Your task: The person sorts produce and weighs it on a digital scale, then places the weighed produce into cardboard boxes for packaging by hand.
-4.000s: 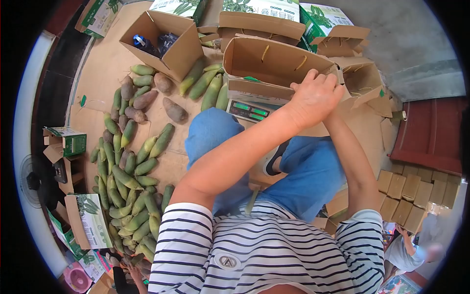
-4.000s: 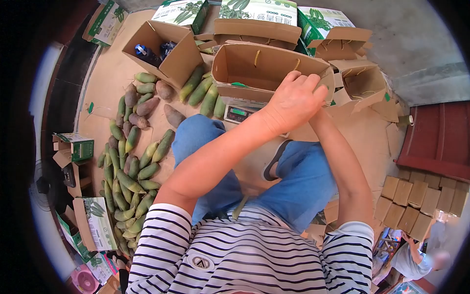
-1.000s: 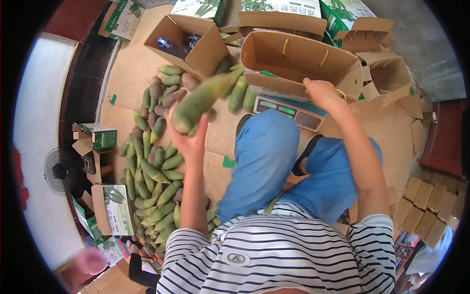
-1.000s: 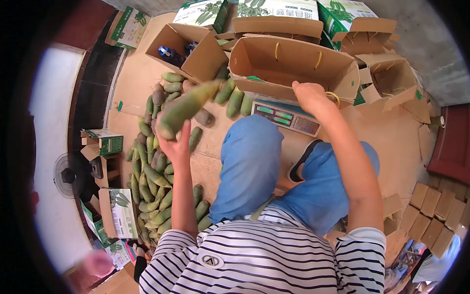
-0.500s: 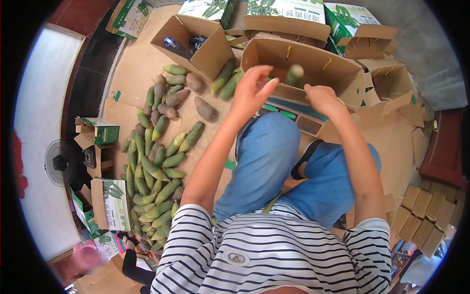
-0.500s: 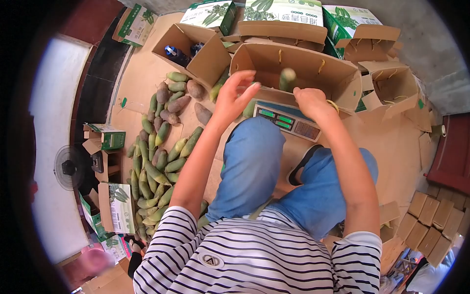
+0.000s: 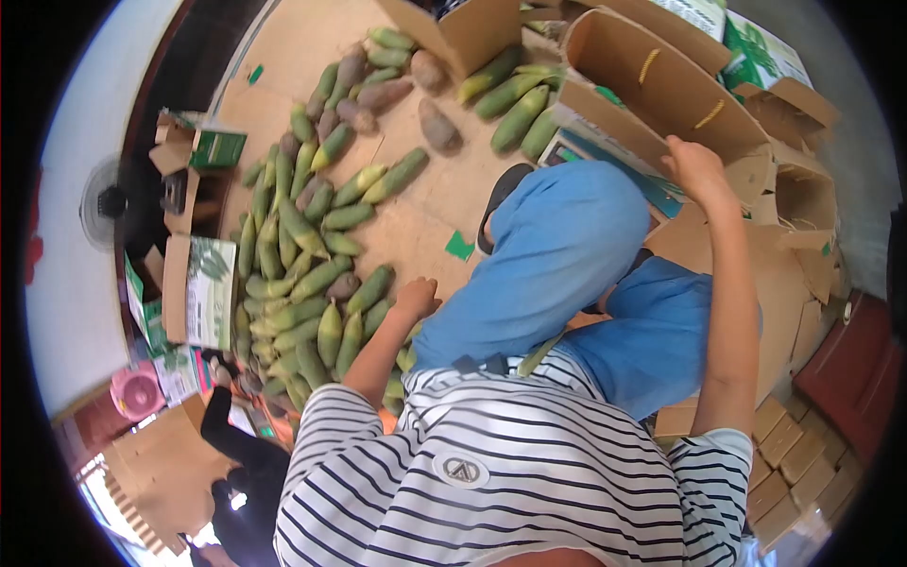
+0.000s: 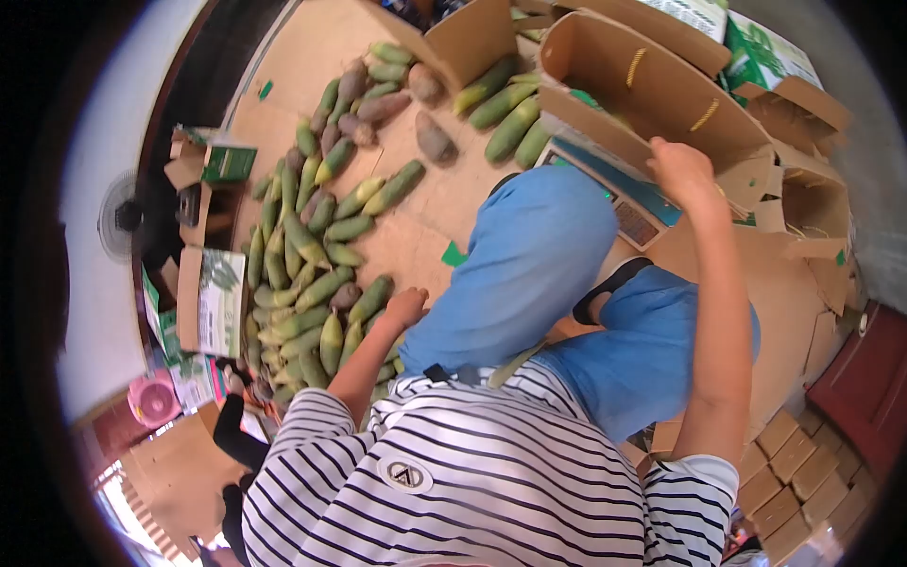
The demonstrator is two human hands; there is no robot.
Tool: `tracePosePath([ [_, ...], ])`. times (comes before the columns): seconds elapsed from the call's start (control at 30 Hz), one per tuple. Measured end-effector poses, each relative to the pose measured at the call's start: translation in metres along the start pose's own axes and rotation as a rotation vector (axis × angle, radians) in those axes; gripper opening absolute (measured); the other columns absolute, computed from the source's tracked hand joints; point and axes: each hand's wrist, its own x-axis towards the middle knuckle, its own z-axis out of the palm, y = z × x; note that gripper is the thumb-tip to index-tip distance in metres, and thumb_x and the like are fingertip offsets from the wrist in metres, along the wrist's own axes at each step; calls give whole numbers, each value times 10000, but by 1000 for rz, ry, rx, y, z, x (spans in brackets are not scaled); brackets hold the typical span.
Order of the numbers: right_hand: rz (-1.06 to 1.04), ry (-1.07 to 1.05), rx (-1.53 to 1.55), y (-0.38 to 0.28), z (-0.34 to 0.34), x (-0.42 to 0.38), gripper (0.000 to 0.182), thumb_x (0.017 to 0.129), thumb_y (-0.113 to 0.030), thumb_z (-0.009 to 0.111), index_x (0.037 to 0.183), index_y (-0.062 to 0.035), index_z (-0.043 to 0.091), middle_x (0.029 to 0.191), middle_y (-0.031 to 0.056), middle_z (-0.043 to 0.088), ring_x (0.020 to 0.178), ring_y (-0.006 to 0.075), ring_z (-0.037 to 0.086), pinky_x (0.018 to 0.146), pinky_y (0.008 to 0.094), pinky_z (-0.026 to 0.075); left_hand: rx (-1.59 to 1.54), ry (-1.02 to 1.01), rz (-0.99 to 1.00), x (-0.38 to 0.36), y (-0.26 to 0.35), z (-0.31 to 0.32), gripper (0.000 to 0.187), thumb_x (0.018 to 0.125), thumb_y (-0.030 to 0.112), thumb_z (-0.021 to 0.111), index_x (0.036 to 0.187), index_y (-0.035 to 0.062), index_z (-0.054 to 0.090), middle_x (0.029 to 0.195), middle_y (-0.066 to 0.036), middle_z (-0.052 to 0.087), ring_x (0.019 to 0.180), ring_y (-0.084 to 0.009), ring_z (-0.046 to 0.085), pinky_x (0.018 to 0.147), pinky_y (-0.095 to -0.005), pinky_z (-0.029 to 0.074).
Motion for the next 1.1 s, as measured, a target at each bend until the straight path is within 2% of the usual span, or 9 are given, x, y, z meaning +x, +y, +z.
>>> tracePosePath([
  [0.2, 24, 11, -19, -6, 1, -1, 201, 875, -207, 537, 909, -15, 488, 841, 220, 611, 865, 388, 582, 727, 490, 448, -244, 68, -71, -2, -13, 25, 362, 778, 301, 650, 1035, 67, 549, 1048, -190, 554, 978, -363, 569, 814, -457, 477],
  [0.3, 26, 25, -9, -3, 5, 0, 197, 877, -204, 533, 906, -16, 481, 836, 217, 611, 860, 384, 582, 724, 488, 448, -72, 306, -174, -10, -52, 35, 368, 745, 272, 671, 1030, 77, 543, 1042, -164, 533, 980, -354, 545, 792, -477, 469],
  [0.37, 25, 29, -8, -3, 6, 1, 195, 878, -201, 531, 910, -16, 478, 836, 216, 611, 858, 382, 583, 723, 487, 448, 24, 350, -420, -40, -88, 14, 391, 698, 259, 700, 1010, 89, 537, 1029, -135, 515, 995, -342, 517, 796, -482, 456],
  [0.43, 37, 20, -14, -3, 6, 1, 195, 877, -199, 531, 919, -16, 477, 837, 215, 612, 859, 380, 585, 725, 485, 447, 129, 364, -477, -61, -128, 28, 468, 675, 268, 719, 1074, 102, 539, 1076, -130, 513, 1065, -330, 488, 832, -472, 440],
  [0.63, 18, 29, 4, -3, 4, 0, 198, 876, -196, 533, 921, -12, 474, 840, 219, 611, 859, 388, 582, 730, 483, 447, 272, -230, -506, -87, -131, 35, 557, 715, 257, 703, 1219, 125, 507, 1207, -131, 463, 1157, -320, 444, 901, -490, 412],
  [0.73, 23, 32, 1, -3, 6, 1, 196, 874, -190, 536, 910, -9, 469, 837, 219, 609, 862, 393, 578, 729, 485, 446, 217, -124, -492, -81, -155, 100, 405, 791, 179, 629, 1176, 125, 514, 1220, -114, 446, 1124, -314, 477, 899, -479, 428],
  [0.83, 26, 16, 1, -6, 3, -1, 193, 872, -181, 540, 905, -7, 465, 836, 217, 609, 865, 391, 577, 727, 485, 443, 75, -14, -659, -88, -141, 102, 331, 832, 112, 560, 1155, 106, 490, 1210, -113, 446, 1075, -304, 512, 866, -434, 459],
  [0.97, 17, 35, -5, -5, 5, -2, 186, 872, -175, 541, 898, -8, 463, 821, 214, 608, 852, 391, 577, 715, 483, 443, 145, 226, -574, -90, -143, 89, 398, 809, 102, 591, 1173, 72, 433, 1189, -120, 459, 1067, -298, 521, 847, -386, 483],
  [1.1, 23, 41, 2, -7, 2, -3, 184, 872, -171, 542, 890, -8, 457, 809, 212, 605, 844, 390, 578, 707, 480, 444, 53, 31, -634, -78, -158, 87, 428, 796, 127, 615, 1180, 79, 434, 1188, -119, 465, 1080, -296, 509, 869, -391, 470],
])
